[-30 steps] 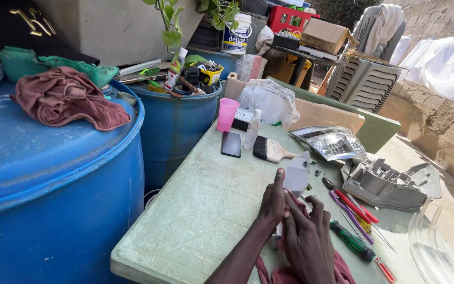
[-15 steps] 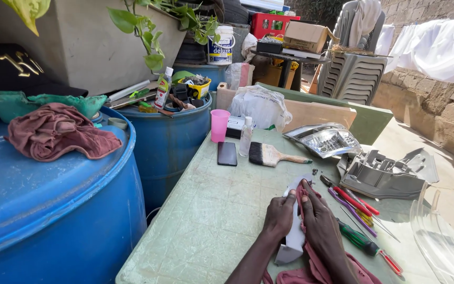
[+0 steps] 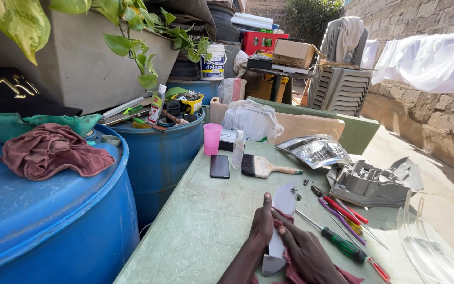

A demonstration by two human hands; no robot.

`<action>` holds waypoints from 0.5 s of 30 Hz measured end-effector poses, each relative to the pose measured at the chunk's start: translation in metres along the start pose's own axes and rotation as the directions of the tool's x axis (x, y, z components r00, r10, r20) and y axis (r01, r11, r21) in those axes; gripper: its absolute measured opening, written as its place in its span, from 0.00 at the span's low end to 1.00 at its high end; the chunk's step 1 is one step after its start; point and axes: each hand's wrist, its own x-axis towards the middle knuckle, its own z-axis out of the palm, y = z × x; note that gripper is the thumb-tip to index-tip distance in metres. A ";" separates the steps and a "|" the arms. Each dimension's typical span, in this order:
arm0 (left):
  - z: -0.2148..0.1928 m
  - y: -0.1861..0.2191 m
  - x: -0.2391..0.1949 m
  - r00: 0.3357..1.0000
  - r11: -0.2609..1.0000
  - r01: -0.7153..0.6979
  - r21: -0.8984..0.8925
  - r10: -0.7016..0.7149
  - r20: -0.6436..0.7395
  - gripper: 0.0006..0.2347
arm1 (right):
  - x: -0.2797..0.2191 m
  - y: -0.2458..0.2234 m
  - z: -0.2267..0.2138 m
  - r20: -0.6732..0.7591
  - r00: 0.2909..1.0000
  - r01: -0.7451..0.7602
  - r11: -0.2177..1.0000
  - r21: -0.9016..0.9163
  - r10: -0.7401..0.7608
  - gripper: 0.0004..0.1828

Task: Cleaning and assembling a car headlight unit on a workbench

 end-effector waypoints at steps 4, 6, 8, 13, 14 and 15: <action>0.014 -0.039 0.028 0.974 0.964 -0.222 -0.144 0.227 0.018 0.24 | 0.019 0.011 -0.011 -0.120 0.984 -0.148 0.978 -0.147 0.131 0.28; 0.019 -0.041 0.029 0.977 0.978 -0.203 0.056 0.206 -0.052 0.24 | 0.035 0.022 -0.017 -0.189 0.958 -0.246 0.959 -0.142 0.218 0.28; 0.018 -0.039 0.031 0.975 0.976 -0.218 0.032 0.218 -0.030 0.24 | 0.029 0.015 -0.016 -0.171 0.968 -0.199 0.977 -0.079 0.183 0.30; 0.006 -0.020 0.011 0.991 0.988 -0.082 0.129 0.095 -0.096 0.27 | 0.009 0.045 0.011 -0.058 0.991 0.129 0.973 0.190 -0.120 0.29; 0.006 -0.021 0.007 0.996 0.994 -0.052 0.099 0.059 -0.069 0.28 | 0.003 0.052 0.014 -0.048 0.976 0.216 0.950 0.227 -0.211 0.29; 0.004 -0.016 0.008 0.998 0.997 -0.035 0.076 0.038 -0.043 0.30 | 0.003 0.056 0.016 -0.052 0.949 0.313 0.912 0.264 -0.311 0.30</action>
